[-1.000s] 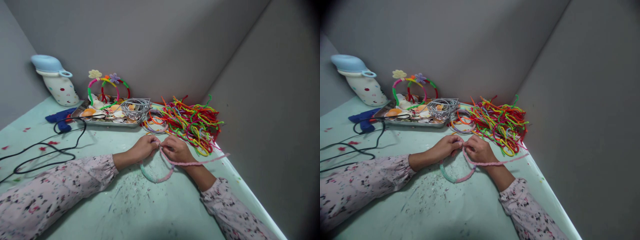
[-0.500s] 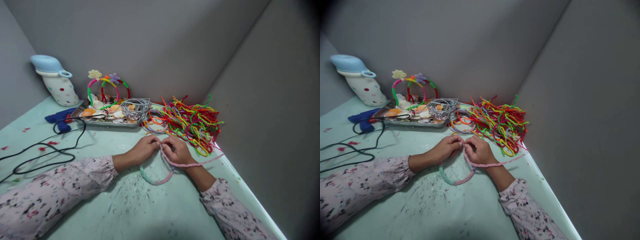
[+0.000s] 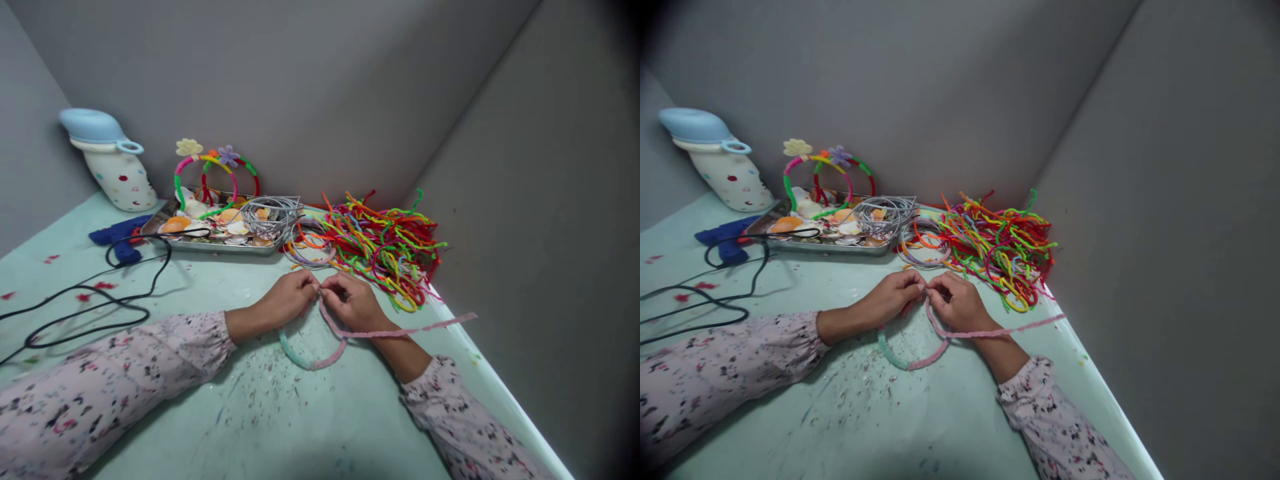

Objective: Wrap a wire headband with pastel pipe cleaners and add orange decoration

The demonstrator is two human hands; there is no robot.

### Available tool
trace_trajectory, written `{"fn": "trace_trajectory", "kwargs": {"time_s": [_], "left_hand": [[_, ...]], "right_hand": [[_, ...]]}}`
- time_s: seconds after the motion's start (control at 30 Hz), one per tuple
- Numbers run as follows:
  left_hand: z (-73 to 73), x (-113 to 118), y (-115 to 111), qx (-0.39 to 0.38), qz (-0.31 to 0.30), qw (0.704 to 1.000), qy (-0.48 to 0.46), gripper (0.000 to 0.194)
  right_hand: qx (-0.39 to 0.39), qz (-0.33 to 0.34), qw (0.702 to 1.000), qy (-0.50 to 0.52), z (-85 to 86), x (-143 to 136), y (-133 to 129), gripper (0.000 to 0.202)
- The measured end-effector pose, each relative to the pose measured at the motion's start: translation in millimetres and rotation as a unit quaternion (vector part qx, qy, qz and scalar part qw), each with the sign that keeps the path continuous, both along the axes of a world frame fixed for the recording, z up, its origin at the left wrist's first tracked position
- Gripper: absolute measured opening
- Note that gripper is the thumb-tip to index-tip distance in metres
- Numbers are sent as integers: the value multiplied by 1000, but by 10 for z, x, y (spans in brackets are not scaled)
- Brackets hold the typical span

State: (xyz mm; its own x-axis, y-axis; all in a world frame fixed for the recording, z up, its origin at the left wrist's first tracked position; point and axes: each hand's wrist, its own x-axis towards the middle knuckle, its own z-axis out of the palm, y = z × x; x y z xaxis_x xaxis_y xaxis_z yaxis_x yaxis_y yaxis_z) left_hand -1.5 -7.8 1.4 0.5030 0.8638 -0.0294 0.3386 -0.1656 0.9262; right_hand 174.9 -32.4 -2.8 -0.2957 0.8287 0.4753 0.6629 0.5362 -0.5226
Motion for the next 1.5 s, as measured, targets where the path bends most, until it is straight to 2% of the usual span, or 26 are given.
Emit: {"fn": "trace_trajectory", "kwargs": {"time_s": [0.4,0.57,0.73,1.03,1.5], "left_hand": [[107,10,-20,-17,-3,1000,15,21],[24,16,7,-28,-2,1000,-1,20],[-27,18,30,-22,-4,1000,-9,20],[83,26,-8,-16,-3,1000,-1,21],[91,43,-9,-26,-14,999,-34,14]], "right_hand": [[45,2,994,-102,-7,-7,-10,9],[40,26,994,-99,12,16,-34,9],[46,14,993,-104,-4,20,-27,9],[81,-5,986,-146,-25,-23,-14,8],[31,-6,996,-86,-14,-25,-32,12]]}}
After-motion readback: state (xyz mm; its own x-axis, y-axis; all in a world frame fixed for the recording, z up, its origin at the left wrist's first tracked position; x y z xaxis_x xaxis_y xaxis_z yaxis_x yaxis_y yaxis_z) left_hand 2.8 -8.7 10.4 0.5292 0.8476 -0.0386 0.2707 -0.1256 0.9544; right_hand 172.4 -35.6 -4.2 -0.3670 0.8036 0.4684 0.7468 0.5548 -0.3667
